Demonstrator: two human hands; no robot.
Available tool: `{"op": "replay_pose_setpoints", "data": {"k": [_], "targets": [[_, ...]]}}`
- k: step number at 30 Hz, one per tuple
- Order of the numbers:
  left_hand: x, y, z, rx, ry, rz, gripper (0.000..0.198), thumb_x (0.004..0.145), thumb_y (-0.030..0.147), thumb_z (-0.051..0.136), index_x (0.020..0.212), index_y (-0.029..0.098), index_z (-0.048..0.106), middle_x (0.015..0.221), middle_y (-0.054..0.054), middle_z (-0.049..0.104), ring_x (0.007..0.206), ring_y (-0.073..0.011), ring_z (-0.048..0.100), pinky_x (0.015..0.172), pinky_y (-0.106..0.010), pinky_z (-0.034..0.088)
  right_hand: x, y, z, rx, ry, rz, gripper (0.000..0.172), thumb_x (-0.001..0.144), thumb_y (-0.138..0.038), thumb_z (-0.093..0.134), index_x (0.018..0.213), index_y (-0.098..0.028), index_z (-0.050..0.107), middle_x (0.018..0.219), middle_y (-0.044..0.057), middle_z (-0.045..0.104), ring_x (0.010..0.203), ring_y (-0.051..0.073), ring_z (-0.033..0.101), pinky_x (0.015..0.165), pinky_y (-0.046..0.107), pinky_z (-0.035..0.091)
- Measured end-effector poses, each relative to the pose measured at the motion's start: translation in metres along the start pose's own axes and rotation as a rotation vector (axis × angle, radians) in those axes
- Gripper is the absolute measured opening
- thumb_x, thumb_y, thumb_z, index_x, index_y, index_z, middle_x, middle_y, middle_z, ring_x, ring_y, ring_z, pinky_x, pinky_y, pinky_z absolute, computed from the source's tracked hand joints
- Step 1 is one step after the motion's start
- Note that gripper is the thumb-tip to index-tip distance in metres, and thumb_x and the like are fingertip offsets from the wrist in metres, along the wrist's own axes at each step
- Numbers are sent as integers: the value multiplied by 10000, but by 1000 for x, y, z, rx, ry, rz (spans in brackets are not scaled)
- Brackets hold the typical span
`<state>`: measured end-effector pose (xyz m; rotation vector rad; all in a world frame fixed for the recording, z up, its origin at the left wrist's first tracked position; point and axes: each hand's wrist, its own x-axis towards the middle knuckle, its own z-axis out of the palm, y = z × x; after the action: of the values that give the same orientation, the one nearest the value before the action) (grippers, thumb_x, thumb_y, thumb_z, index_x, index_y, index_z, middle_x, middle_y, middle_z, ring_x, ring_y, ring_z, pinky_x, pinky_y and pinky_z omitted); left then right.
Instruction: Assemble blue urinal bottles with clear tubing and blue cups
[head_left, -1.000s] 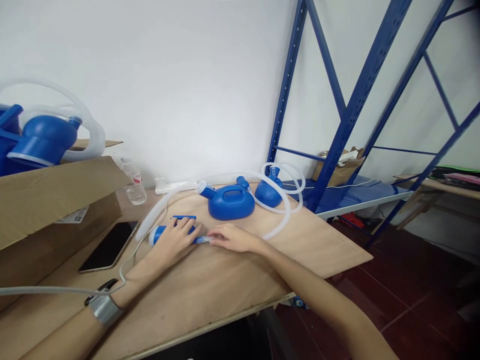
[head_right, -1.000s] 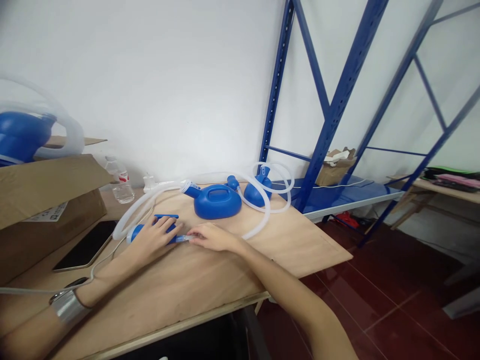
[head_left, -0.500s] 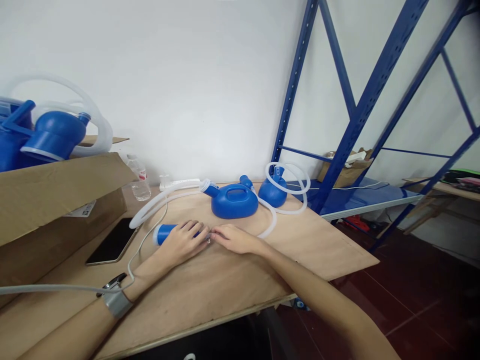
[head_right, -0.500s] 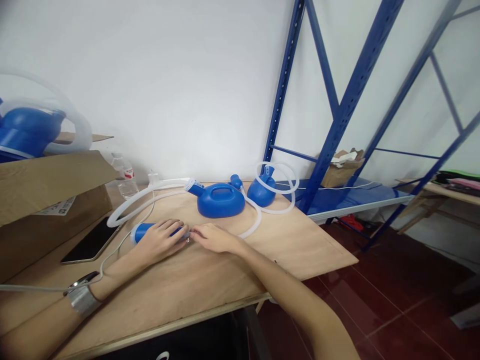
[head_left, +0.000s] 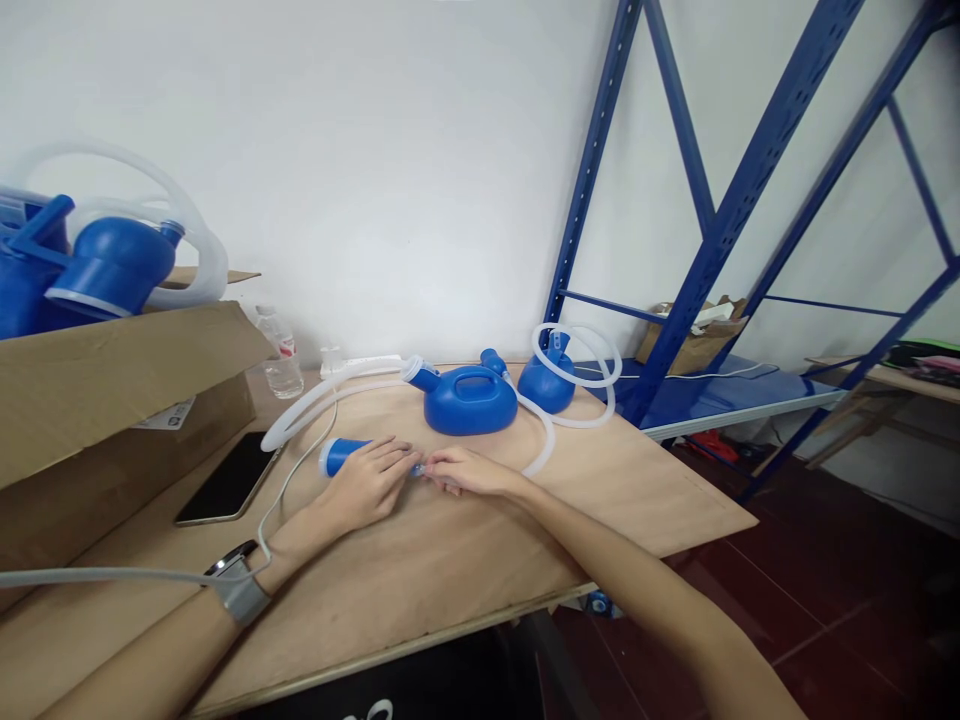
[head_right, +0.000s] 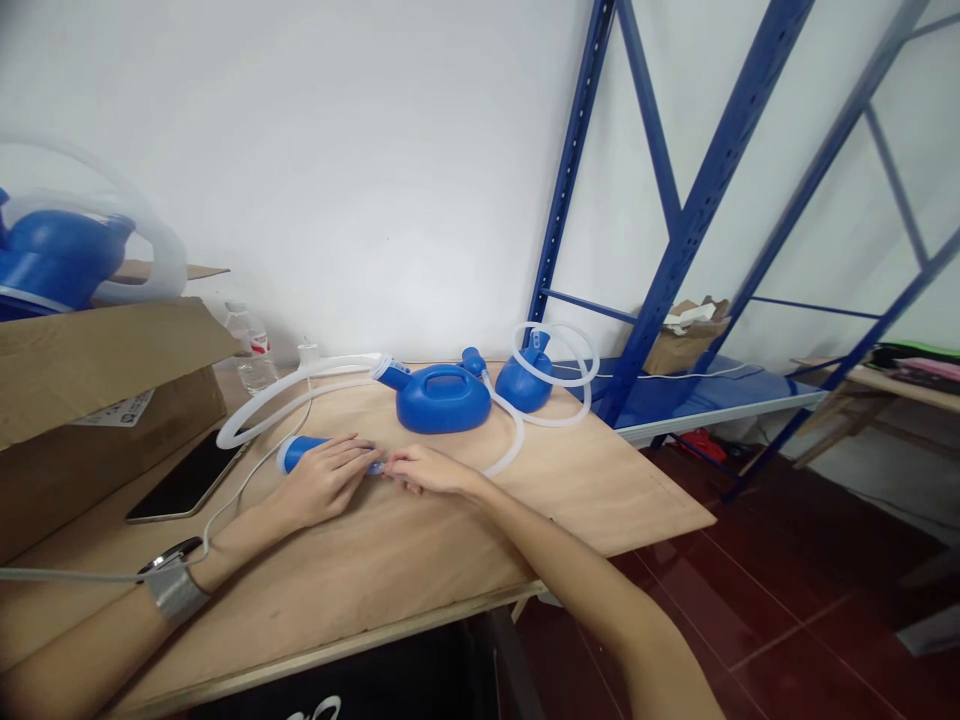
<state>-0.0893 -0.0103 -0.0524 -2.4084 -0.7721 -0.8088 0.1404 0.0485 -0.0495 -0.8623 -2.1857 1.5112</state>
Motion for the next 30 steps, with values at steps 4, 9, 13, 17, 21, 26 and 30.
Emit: {"op": "replay_pose_setpoints", "data": {"k": [4,9,13,17,21,26,30], "targets": [[4,7,-5,-122,-78,-86,331,1000,247,530,1293,139,638,1180,-140,748,1124,-259,693,1089,-509,482,4,5,-5,191,-110,39,444,921,-587,624,835,-154,674,717,-1,657,495,94,533,509,233,418],[8,11,-1,-203,-129,-213,257,1060,283,464,1145,192,689,1117,-83,767,1076,-220,689,1000,-421,488,-1,2,-10,59,-181,0,563,897,-668,639,943,-115,734,674,-18,610,508,68,472,498,214,346],[8,13,0,-227,-140,-308,264,1058,302,462,1134,209,697,1138,-78,766,1113,-232,672,1055,-454,424,-3,0,-9,76,-162,29,563,879,-671,661,920,-114,734,680,-22,586,538,67,459,511,220,337],[9,16,-3,-230,-164,-382,260,1034,318,493,1154,220,702,1166,-76,763,1175,-256,638,1092,-499,357,-6,-3,-7,110,-164,8,541,858,-661,687,881,-122,719,655,-26,584,541,71,454,531,226,342],[11,15,-3,-268,-197,-419,233,1026,313,487,1078,241,702,1135,-50,763,1165,-248,633,1098,-515,321,-8,-8,-4,94,-134,8,518,865,-645,680,843,-128,698,633,-28,581,530,71,437,518,229,312],[11,11,-3,-338,-224,-521,194,998,360,526,1054,241,668,1145,-43,738,1153,-253,623,1117,-539,302,-9,-12,0,84,-113,19,484,875,-621,673,836,-139,672,628,-33,571,528,73,434,503,229,285],[11,9,-3,-376,-250,-559,231,1011,406,514,1060,244,671,1155,-37,732,1159,-248,615,1141,-546,277,-7,-10,2,87,-105,10,461,881,-597,667,829,-139,662,612,-47,536,525,70,413,508,226,289]]}}
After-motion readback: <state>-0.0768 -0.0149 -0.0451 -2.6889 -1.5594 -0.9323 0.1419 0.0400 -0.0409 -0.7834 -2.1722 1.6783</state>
